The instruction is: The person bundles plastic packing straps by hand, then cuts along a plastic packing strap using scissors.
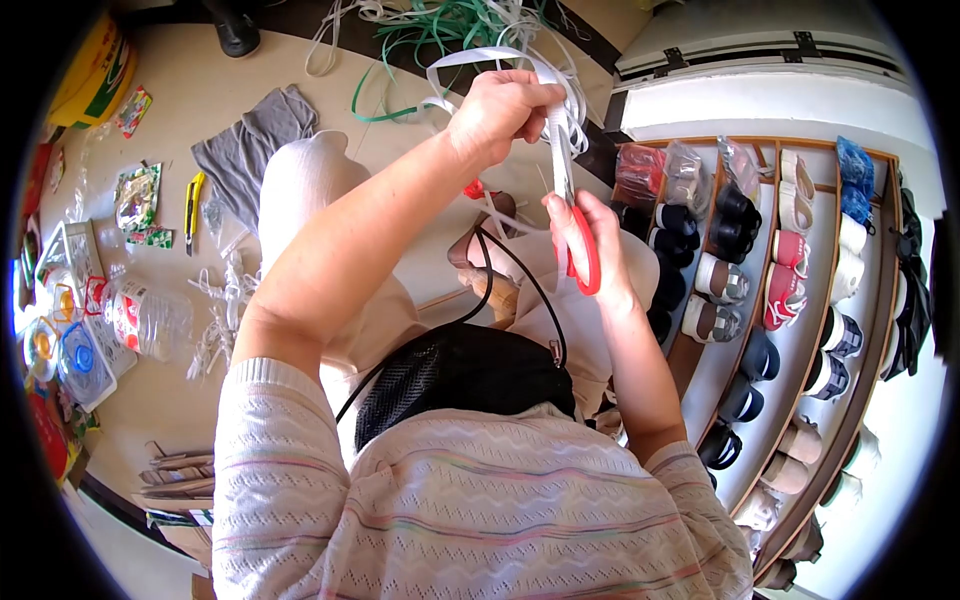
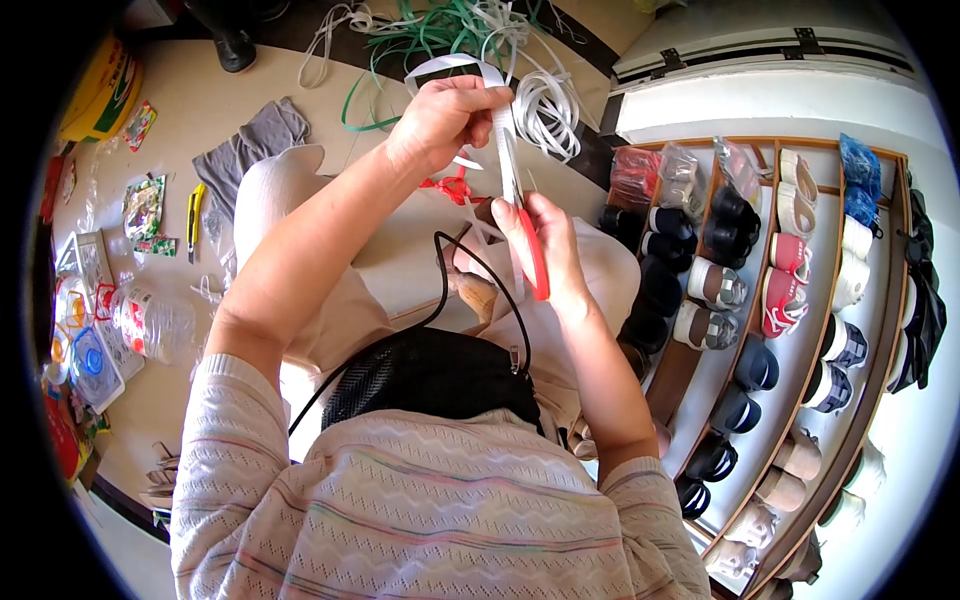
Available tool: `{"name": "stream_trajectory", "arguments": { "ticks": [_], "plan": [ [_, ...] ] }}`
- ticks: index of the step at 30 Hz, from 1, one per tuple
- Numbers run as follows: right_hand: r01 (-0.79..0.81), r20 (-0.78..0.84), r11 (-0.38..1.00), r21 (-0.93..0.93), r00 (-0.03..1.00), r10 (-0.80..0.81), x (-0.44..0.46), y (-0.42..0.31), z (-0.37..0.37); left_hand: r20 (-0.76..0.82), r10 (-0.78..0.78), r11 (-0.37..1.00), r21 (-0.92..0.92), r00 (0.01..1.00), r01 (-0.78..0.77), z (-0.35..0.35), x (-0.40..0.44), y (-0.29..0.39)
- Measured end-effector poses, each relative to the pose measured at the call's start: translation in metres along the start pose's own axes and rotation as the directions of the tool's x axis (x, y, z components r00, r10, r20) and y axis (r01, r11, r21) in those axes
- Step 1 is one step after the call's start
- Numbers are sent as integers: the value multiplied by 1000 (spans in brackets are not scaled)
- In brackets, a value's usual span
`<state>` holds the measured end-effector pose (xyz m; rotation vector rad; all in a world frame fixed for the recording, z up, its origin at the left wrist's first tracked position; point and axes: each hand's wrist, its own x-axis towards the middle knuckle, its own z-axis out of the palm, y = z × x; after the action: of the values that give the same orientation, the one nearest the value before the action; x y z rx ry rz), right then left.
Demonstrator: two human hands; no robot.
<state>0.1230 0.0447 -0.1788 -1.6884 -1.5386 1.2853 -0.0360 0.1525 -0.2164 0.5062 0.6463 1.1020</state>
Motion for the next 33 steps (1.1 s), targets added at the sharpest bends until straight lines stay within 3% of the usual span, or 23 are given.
{"name": "stream_trajectory", "arguments": {
  "ticks": [8,15,21,26,29,33],
  "plan": [
    [-65,-3,998,-15,998,65,-4,0,0,-9,-11,999,32,1000,11,1,-2,-3],
    [-83,-16,991,109,996,85,0,-4,4,-10,-15,999,42,1000,15,7,-5,-6],
    [-118,14,986,118,993,117,-7,-4,8,-18,-16,997,-81,1000,14,-5,7,7],
    [-86,18,977,195,996,84,-6,-4,7,-16,14,1000,-8,1000,-14,-3,1,2],
    [-116,10,984,135,993,115,-2,-5,3,1,7,999,54,1000,-7,-1,-2,2],
    [-104,30,991,81,994,102,-1,-2,0,-44,37,999,-2,998,-38,3,0,2]
  ]
}}
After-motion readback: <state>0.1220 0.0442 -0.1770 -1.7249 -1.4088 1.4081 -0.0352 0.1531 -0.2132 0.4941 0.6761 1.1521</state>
